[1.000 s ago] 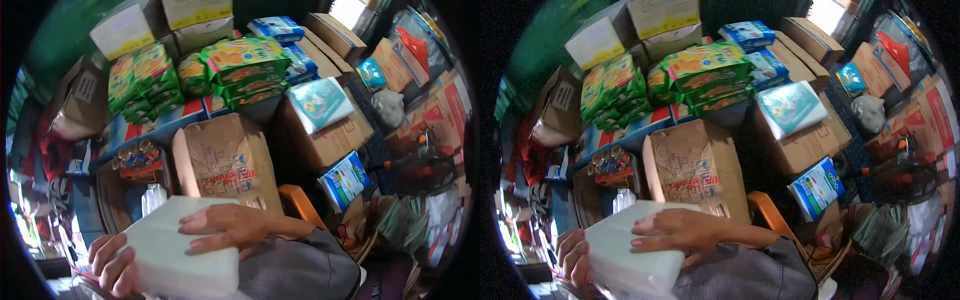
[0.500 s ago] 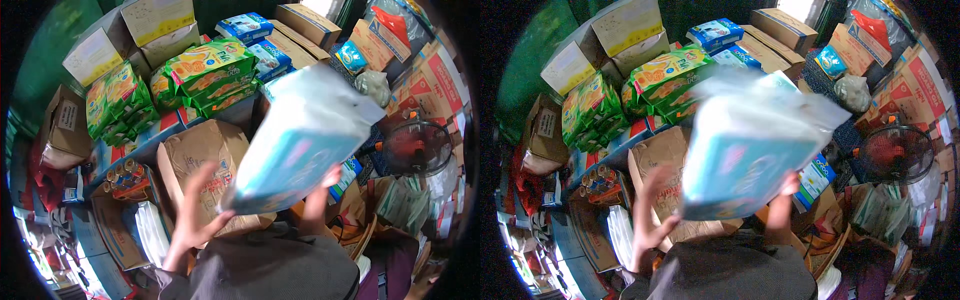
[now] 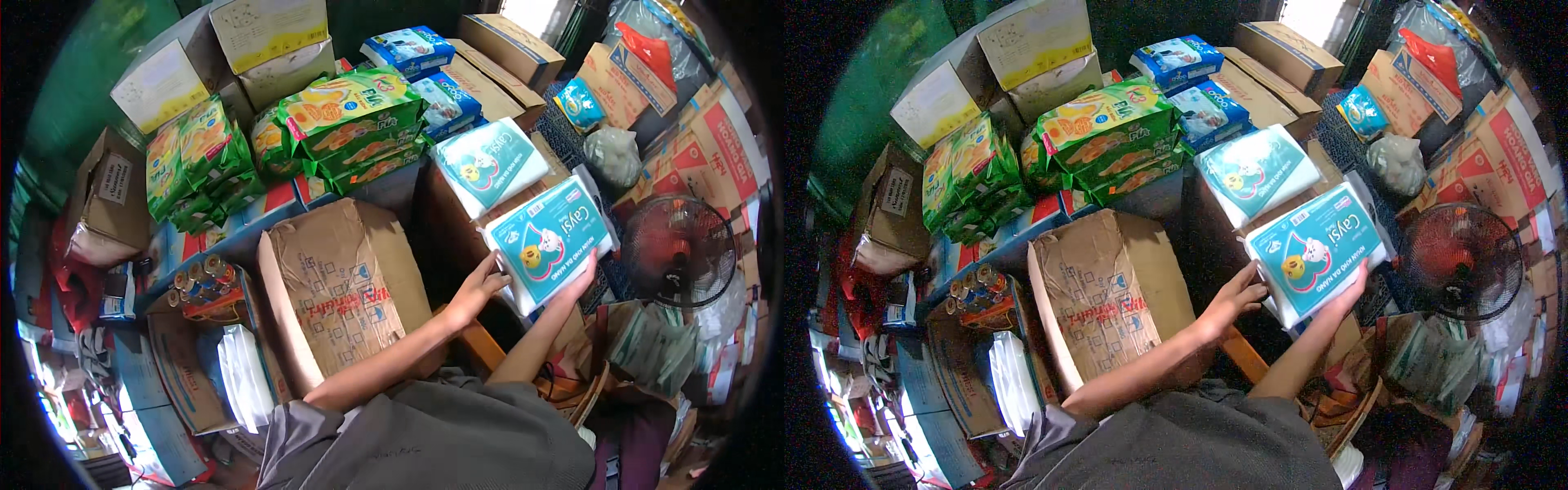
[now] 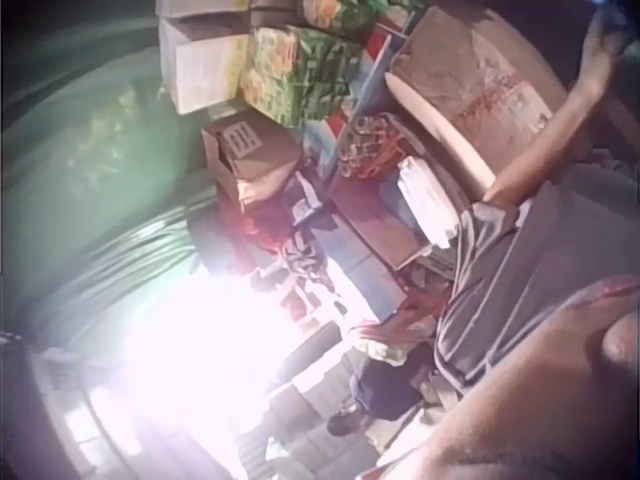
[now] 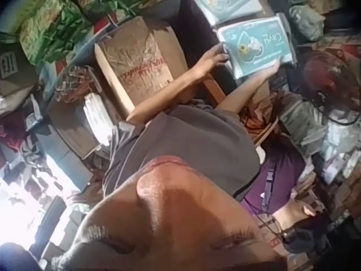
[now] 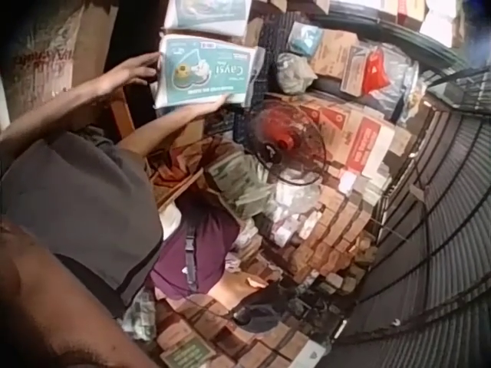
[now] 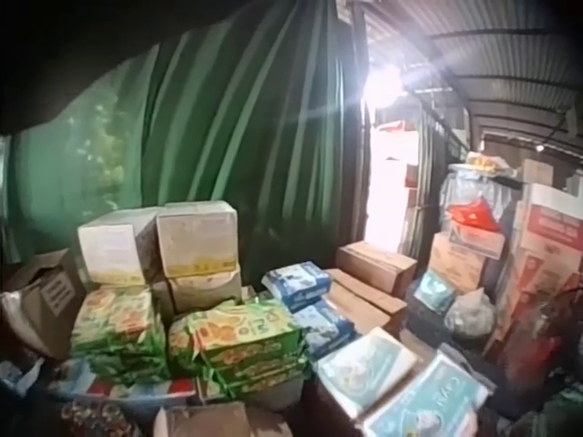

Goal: Organize various packaged goods like snacks and wet wipes into boxes in a storage area.

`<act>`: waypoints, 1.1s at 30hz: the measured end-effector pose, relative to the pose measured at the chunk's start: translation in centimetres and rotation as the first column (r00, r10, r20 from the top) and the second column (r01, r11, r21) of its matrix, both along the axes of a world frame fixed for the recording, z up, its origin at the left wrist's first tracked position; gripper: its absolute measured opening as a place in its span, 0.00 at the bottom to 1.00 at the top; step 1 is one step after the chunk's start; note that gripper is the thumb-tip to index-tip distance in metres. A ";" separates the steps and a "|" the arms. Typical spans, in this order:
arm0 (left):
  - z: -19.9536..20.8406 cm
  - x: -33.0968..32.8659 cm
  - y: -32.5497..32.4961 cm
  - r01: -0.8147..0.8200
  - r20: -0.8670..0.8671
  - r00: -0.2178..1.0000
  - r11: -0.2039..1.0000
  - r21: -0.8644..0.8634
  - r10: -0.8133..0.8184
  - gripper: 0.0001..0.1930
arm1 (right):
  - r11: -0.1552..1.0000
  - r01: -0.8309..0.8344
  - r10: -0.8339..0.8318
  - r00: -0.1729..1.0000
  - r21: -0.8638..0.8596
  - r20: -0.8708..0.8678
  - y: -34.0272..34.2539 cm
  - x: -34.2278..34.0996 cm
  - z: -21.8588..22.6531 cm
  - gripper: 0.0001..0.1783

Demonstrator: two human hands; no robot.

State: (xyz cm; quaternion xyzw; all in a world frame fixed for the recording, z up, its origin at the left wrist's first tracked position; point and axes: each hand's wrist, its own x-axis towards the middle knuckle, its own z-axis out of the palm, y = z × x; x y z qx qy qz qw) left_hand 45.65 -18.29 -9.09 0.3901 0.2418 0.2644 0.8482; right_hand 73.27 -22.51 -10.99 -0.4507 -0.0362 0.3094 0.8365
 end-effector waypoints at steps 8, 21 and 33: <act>0.2 0.9 0.8 0.022 -0.127 0.992 1.000 0.010 -0.021 0.43 | 0.776 0.521 -0.285 0.792 -0.355 0.540 2.9 2.1 -6.1 0.38; 0.6 0.8 10.8 0.245 -0.565 0.779 0.698 0.673 0.272 0.42 | 0.802 0.460 -0.100 0.731 -0.380 0.675 3.4 1.1 -6.1 0.36; -2.1 0.6 9.4 0.330 -0.584 0.791 0.678 0.657 0.181 0.40 | 0.757 0.426 0.185 0.587 -0.495 0.788 4.1 -0.1 -6.2 0.43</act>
